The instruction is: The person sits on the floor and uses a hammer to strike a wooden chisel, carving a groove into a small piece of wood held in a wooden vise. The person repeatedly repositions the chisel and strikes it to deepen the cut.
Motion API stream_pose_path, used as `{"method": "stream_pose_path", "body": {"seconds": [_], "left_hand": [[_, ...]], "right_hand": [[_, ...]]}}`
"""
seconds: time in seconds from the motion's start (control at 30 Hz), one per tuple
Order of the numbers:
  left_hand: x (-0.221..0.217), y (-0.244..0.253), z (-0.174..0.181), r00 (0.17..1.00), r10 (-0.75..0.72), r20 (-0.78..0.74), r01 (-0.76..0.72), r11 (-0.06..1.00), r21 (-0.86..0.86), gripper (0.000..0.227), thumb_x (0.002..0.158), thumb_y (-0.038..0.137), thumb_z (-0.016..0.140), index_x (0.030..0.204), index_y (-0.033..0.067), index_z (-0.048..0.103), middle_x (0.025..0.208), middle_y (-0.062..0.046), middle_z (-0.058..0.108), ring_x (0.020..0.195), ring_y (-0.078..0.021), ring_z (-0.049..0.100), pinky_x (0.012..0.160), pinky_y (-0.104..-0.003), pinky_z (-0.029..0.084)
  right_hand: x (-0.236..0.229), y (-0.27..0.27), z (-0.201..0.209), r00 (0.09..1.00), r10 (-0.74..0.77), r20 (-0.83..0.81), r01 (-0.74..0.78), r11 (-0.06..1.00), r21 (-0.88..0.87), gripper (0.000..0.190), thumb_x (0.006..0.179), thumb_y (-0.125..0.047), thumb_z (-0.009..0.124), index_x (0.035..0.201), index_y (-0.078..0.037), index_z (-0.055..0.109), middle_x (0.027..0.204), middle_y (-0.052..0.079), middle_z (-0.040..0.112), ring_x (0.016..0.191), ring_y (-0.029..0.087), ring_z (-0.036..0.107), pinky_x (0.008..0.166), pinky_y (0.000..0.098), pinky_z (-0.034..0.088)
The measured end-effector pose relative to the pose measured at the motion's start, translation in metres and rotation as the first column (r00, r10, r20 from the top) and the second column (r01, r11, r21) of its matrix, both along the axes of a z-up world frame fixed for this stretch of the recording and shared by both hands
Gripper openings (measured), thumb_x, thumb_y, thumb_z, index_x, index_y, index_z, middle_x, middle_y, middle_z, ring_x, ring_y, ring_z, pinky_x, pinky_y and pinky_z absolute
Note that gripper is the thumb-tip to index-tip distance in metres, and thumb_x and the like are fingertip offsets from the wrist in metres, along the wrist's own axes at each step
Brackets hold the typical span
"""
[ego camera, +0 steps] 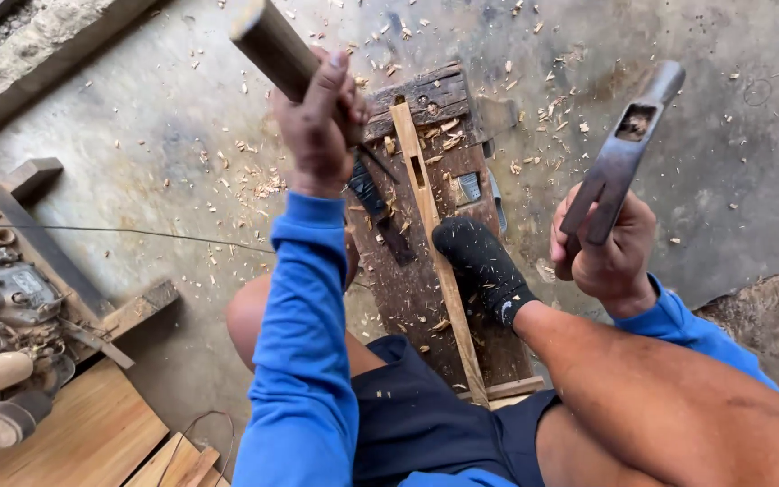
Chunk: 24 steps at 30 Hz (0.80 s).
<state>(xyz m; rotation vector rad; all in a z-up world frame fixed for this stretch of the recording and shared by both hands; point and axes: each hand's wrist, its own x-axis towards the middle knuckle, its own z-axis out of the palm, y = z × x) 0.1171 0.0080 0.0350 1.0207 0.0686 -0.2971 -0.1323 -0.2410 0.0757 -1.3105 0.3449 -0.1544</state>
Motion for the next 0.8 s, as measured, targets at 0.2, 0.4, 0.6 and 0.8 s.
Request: {"method": "stream_pose_path", "body": {"seconds": [0.2, 0.4, 0.6, 0.8], "left_hand": [[-0.028, -0.030, -0.036, 0.950, 0.094, 0.299, -0.121, 0.990, 0.074, 0.022, 0.095, 0.019, 0.077, 0.094, 0.0073, 0.059, 0.072, -0.002, 0.061, 0.052, -0.0109, 0.059, 0.045, -0.027, 0.052], [-0.038, -0.043, -0.047, 0.886, 0.012, 0.464, -0.164, 0.943, 0.291, 0.023, 0.096, 0.023, 0.080, 0.092, 0.0078, 0.063, 0.080, -0.001, 0.067, 0.070, -0.0108, 0.066, 0.066, -0.027, 0.059], [-0.050, -0.046, -0.048, 0.872, -0.123, 0.475, -0.063, 0.931, 0.359, 0.022, 0.097, 0.021, 0.083, 0.091, 0.0064, 0.067, 0.079, -0.001, 0.068, 0.073, -0.0111, 0.066, 0.069, -0.027, 0.057], [-0.009, -0.069, -0.110, 0.898, -0.107, 0.427, -0.130, 0.862, 0.489, 0.025, 0.096, 0.024, 0.077, 0.098, 0.0056, 0.061, 0.078, -0.004, 0.068, 0.067, -0.0111, 0.068, 0.063, -0.030, 0.061]], "right_hand": [[-0.003, -0.001, 0.004, 0.999, 0.019, -0.037, -0.020, 0.999, -0.026, 0.051, 0.102, -0.048, 0.072, 0.103, 0.000, 0.056, 0.079, 0.008, 0.058, 0.060, 0.015, 0.056, 0.051, 0.0283, 0.045], [-0.002, -0.001, 0.003, 0.999, 0.040, -0.012, -0.040, 0.998, -0.038, 0.053, 0.102, -0.049, 0.075, 0.101, 0.001, 0.057, 0.075, 0.006, 0.055, 0.059, 0.014, 0.056, 0.048, 0.0266, 0.045], [0.000, 0.001, 0.005, 0.999, 0.033, -0.042, -0.036, 0.997, -0.074, 0.052, 0.103, -0.049, 0.072, 0.104, 0.000, 0.056, 0.075, 0.006, 0.056, 0.057, 0.013, 0.056, 0.047, 0.0262, 0.045], [0.002, 0.002, 0.007, 0.997, 0.053, -0.065, -0.057, 0.997, -0.057, 0.052, 0.103, -0.050, 0.072, 0.105, 0.000, 0.056, 0.075, 0.006, 0.056, 0.057, 0.013, 0.056, 0.049, 0.0276, 0.045]]}}
